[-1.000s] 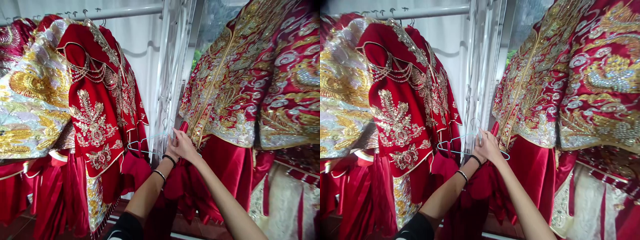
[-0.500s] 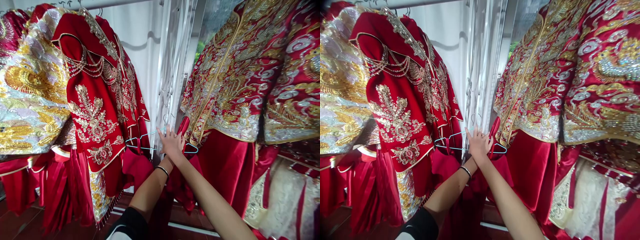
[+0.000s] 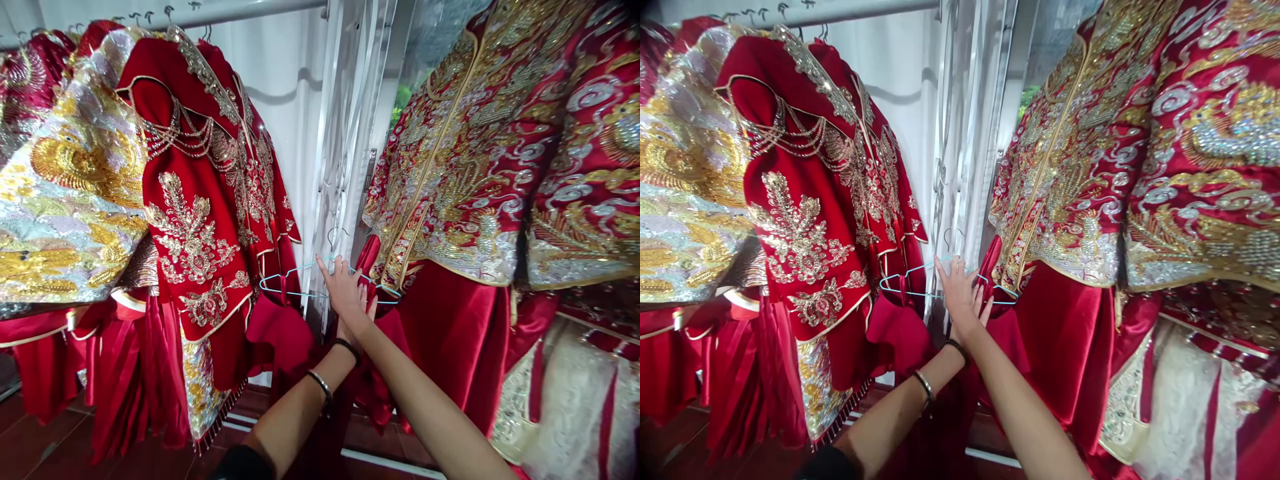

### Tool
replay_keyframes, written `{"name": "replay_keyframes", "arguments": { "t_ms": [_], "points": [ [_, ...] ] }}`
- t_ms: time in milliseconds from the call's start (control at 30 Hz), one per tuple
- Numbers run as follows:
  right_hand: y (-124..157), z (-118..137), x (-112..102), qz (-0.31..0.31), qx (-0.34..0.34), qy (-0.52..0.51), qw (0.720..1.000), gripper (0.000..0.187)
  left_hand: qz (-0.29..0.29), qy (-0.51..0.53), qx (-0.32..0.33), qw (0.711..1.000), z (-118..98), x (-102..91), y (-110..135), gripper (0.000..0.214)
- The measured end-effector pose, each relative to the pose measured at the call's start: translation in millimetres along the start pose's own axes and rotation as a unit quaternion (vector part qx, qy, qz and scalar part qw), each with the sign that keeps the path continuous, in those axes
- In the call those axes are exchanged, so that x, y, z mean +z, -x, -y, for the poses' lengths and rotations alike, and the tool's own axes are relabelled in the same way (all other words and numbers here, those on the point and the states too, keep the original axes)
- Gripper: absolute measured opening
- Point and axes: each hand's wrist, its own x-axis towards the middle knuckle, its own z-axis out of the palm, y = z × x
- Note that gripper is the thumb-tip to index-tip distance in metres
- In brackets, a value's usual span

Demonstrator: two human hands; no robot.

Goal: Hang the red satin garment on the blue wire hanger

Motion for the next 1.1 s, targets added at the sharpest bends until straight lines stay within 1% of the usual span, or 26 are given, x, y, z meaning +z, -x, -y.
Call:
{"name": "replay_keyframes", "arguments": {
  "t_ms": [33,100,133,167,233,267,333,400,433,500,567,667,767,867,967,1033,1100],
  "points": [
    [-3.6,2.6,-2.9,-0.011,0.021,0.004,1.0,0.07,0.017,-0.006,0.009,1.0,1.6,1.7,12.7,0.041],
    [-7.7,5.7,-6.7,-0.021,0.033,0.013,0.999,0.073,0.022,0.011,0.005,1.0,9.6,2.2,43.0,0.047],
    [-8.2,5.9,-7.9,-0.02,0.027,0.015,0.999,0.074,0.008,0.029,0.02,0.999,16.6,0.2,59.3,0.048],
    [-8.0,5.5,-8.7,-0.019,0.021,0.017,0.999,0.075,-0.016,0.045,0.01,0.999,25.7,-3.6,75.2,0.048],
    [-6.4,3.7,-9.6,-0.015,0.009,0.023,1.0,0.078,-0.075,0.059,-0.024,0.995,49.9,-16.7,102.4,0.043],
    [-5.4,3.0,-9.9,-0.015,0.005,0.026,1.0,0.079,-0.101,0.057,-0.052,0.992,64.2,-25.2,112.7,0.041],
    [-4.1,2.6,-10.2,-0.017,0.004,0.031,0.999,0.08,-0.125,0.036,-0.102,0.986,94.1,-43.0,126.0,0.038],
    [-3.7,3.0,-10.2,-0.018,0.004,0.03,0.999,0.082,-0.115,0.001,-0.136,0.984,121.1,-57.9,132.4,0.034],
    [-3.6,3.1,-10.1,-0.018,0.003,0.026,1.0,0.083,-0.103,-0.017,-0.14,0.985,132.2,-63.4,134.3,0.034],
    [-3.5,2.0,-9.6,-0.015,-0.004,0.011,1.0,0.085,-0.068,-0.045,-0.123,0.989,148.7,-70.4,137.4,0.038],
    [-3.1,-0.7,-8.4,-0.012,-0.016,-0.008,1.0,0.089,-0.032,-0.058,-0.088,0.994,158.9,-73.9,140.1,0.042],
    [-2.1,-4.9,-5.4,-0.01,-0.03,-0.027,0.999,0.093,0.017,-0.06,-0.047,0.997,167.8,-77.5,142.9,0.045],
    [-1.8,-5.2,-2.0,-0.021,-0.022,-0.02,0.999,0.087,0.053,-0.067,-0.037,0.996,176.3,-82.7,143.1,0.041],
    [-3.0,-2.1,-0.2,-0.033,-0.003,-0.009,0.999,0.079,0.071,-0.11,-0.052,0.99,185.9,-89.3,141.3,0.03],
    [-4.2,0.5,-1.0,-0.037,0.003,-0.01,0.999,0.077,0.103,-0.154,-0.07,0.98,192.4,-94.9,137.4,0.02],
    [-3.9,1.2,-2.3,-0.038,0.002,-0.014,0.999,0.076,0.135,-0.16,-0.081,0.974,193.2,-96.0,133.8,0.02],
    [-2.7,1.5,-3.2,-0.042,0.003,-0.017,0.999,0.075,0.191,-0.134,-0.097,0.968,191.9,-93.9,129.9,0.027]
  ]
}}
